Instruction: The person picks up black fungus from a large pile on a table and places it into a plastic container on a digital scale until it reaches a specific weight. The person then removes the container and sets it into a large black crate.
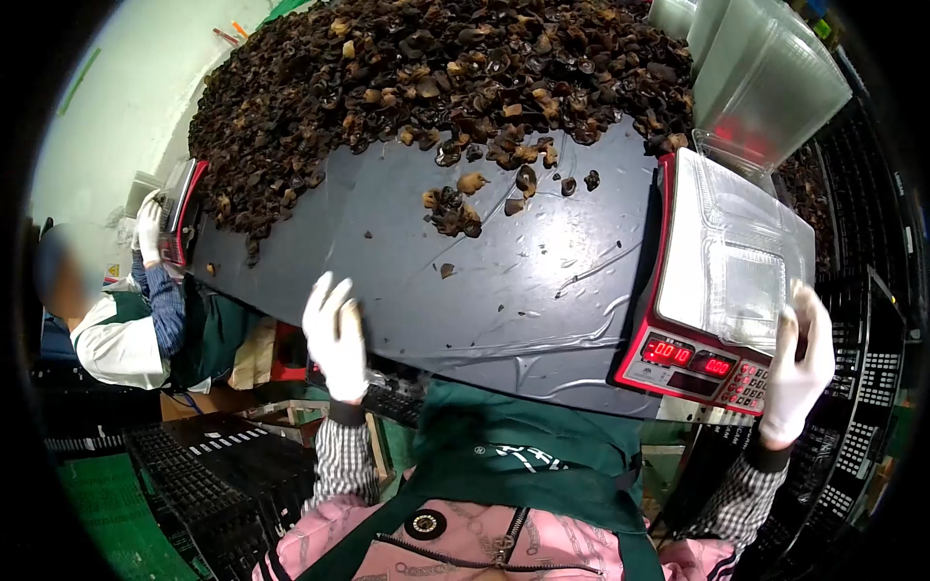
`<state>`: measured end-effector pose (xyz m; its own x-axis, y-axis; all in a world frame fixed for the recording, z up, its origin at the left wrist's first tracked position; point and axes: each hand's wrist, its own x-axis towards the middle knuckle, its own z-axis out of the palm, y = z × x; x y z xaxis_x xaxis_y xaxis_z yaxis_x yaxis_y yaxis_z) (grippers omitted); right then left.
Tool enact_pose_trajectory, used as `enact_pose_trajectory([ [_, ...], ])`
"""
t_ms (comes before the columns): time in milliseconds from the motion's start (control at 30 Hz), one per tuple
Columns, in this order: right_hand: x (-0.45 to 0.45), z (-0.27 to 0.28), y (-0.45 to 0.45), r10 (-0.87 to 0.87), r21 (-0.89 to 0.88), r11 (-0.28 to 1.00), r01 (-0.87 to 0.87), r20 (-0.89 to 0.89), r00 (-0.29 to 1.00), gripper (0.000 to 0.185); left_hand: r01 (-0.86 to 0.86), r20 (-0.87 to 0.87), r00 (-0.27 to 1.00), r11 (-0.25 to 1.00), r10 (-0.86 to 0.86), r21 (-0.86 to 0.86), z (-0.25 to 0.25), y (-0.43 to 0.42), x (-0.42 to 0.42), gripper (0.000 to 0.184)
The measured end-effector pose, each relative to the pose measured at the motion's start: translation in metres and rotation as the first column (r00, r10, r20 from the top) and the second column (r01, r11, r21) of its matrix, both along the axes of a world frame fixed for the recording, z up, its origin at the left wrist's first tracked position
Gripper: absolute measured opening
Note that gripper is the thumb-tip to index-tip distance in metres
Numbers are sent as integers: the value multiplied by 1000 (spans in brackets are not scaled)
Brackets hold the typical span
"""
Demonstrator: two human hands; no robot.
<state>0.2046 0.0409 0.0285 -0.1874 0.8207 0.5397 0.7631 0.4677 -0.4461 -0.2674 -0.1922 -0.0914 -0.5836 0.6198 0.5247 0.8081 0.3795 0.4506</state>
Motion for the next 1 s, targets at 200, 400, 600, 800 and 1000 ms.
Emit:
enact_pose_trajectory([
  [200, -25, -5, 25, -88, 124, 991, 39, 418, 904, 43, 452, -89, 883, 886, -461, -101, 2, 133, -8, 60],
  [400, -82, -14, -46, 314, -22, 947, -321, -150, 937, 35, 530, 37, 845, 829, -533, -179, -25, 158, -13, 46],
  [600, -179, -69, -80, -49, -505, 383, -774, -847, 529, 42, 361, 152, 916, 928, -371, 89, -14, 116, 2, 28],
  [800, -235, -113, -76, -619, -222, 3, -975, -767, 173, 60, 689, 305, 673, 721, -673, 72, 34, 91, 72, 38],
  [1000, -222, -119, -76, -735, -436, 13, -900, -614, 287, 24, 603, 214, 776, 798, -593, 24, 12, 142, 37, 29],
])
